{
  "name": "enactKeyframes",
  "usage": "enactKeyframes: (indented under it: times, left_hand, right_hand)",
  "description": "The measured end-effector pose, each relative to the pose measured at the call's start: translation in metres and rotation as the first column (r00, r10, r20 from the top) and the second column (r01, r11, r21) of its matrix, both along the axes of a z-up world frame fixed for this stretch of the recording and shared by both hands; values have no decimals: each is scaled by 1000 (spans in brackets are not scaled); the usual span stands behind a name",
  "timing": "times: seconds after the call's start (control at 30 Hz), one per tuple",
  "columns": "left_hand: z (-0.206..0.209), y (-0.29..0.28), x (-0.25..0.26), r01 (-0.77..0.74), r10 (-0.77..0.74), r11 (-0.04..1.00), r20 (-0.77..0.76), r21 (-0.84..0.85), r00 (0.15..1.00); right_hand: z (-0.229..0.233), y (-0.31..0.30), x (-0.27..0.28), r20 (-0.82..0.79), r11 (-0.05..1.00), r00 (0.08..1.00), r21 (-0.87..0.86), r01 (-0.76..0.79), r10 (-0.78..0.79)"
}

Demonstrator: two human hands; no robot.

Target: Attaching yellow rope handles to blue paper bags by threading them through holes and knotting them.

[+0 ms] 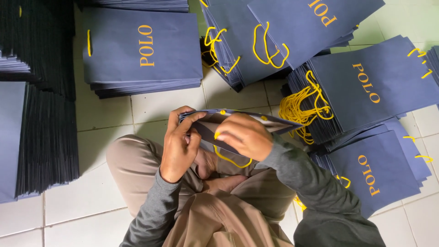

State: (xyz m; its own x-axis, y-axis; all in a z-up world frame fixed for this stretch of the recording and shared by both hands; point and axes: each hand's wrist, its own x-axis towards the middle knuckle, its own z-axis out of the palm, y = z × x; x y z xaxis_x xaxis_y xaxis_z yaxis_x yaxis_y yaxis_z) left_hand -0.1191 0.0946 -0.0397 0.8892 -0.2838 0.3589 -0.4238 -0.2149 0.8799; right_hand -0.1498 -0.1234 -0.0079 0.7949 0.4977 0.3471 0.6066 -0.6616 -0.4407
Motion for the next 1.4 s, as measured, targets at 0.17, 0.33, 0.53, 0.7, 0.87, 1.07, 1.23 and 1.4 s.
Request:
enactKeyframes:
  times: [0.17, 0.33, 0.53, 0.7, 0.87, 1.07, 1.23, 1.4]
  left_hand:
    - [8, 0, 2, 1, -3, 999, -33, -49, 999]
    - [14, 0, 1, -14, 13, 1000, -51, -12, 999]
    - [18, -5, -4, -47, 46, 999, -70, -5, 997]
    - [15, -5, -3, -27, 29, 999, -51, 39, 998]
    - [20, 0, -4, 43, -38, 996, -70, 73, 997]
    - [22, -1, -8, 74, -66, 994, -98, 81, 993]
    - [27, 0, -8, 72, -65, 995, -89, 74, 994]
    - [23, 1, -2, 56, -49, 995, -84, 79, 995]
  right_hand:
    - [51, -23, -18, 13, 958, 973, 177, 226, -232]
    - [35, -56, -29, -159, 975, 987, -224, -11, -26]
    - [29, -59, -25, -204, 956, 943, -79, -283, 263]
    - [32, -54, -30, -149, 991, 980, 24, -133, 135]
    - [44, -52, -29, 132, 963, 980, 245, 115, -151]
    - [21, -37, -3, 402, 955, 916, -268, 127, -9]
    - [26, -11, 18, 553, 911, 826, -389, 138, 111]
    - [32, -6, 21, 553, 957, 828, -280, 79, 94]
